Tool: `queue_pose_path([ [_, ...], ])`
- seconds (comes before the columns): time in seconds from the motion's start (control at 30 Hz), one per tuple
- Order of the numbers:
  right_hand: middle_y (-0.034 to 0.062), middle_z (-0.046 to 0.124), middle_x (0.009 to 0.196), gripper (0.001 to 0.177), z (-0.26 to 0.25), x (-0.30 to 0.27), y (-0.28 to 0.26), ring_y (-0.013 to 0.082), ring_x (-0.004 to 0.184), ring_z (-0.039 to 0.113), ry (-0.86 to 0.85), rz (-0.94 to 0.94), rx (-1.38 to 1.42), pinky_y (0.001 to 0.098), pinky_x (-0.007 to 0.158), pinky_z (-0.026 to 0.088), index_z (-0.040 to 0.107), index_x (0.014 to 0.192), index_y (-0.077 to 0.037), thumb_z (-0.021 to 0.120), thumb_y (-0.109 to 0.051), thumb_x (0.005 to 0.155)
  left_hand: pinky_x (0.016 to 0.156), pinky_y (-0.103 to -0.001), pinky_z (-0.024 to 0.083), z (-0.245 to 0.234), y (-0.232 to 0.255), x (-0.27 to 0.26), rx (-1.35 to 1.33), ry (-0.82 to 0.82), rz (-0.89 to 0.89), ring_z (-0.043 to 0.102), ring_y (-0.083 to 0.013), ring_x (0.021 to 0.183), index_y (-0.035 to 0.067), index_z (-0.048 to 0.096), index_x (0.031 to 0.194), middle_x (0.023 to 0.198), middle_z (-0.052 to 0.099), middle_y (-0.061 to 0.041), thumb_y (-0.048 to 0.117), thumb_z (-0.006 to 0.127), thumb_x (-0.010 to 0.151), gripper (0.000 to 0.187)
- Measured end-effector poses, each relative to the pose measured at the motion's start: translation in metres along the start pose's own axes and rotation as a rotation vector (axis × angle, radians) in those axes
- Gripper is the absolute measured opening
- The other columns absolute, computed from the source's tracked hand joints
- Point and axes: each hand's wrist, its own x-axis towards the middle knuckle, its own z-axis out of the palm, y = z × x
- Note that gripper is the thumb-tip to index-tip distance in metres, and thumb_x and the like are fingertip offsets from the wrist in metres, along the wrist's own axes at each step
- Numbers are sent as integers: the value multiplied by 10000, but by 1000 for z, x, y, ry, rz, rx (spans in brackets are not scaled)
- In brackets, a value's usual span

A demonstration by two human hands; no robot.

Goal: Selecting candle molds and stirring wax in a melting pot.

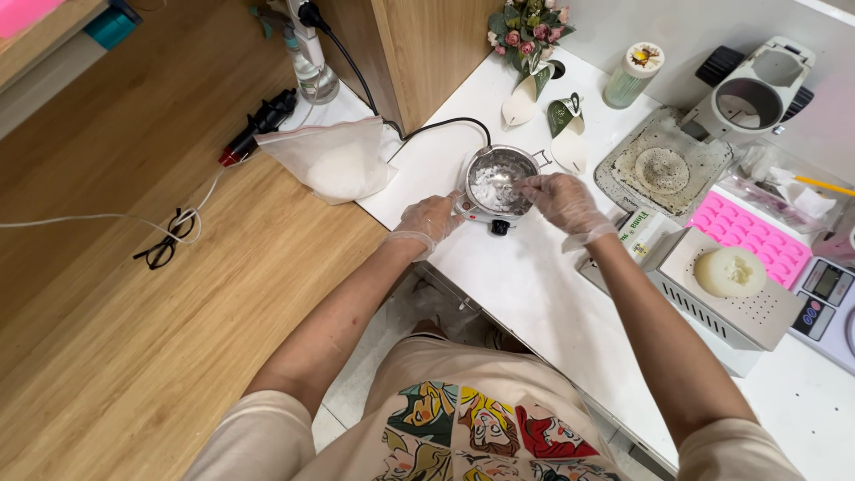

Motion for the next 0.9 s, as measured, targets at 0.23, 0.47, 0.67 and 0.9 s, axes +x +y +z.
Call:
queue_pose_path([
  [0.23, 65, 795, 985, 204, 7, -14, -8, 160, 817, 716, -53, -83, -41, 358, 856, 571, 797, 1081, -217, 651, -292, 960, 1015, -457, 490, 13, -10, 3, -18, 29, 17, 610, -333, 1204, 117, 388, 1534, 1271, 647, -154, 392, 552, 1005, 619],
  [0.47, 102, 782, 915, 202, 2, -15, -31, 217, 709, 692, 164, -57, -206, 388, 757, 565, 796, 1103, -177, 656, -278, 999, 1060, -438, 480, -6, 7, -8, -21, -39, -47, 594, -312, 1253, 125, 372, 1560, 1309, 641, -144, 391, 537, 1011, 632],
  [0.67, 42, 785, 874, 179, 18, -10, -35, 223, 628, 657, -36, 14, -70, 373, 715, 589, 792, 1054, -203, 659, -277, 959, 1032, -443, 497, -5, 5, -5, -22, -37, -42, 625, -322, 1200, 131, 377, 1555, 1262, 659, -148, 400, 538, 1009, 629],
  [0.9, 71, 781, 925, 166, 1, -10, -15, 182, 668, 706, 182, -70, -171, 353, 738, 595, 799, 1058, -175, 674, -230, 963, 1000, -448, 510, 2, 4, -10, -57, 30, -15, 657, -334, 1124, 104, 393, 1540, 1185, 689, -169, 392, 551, 1005, 627],
])
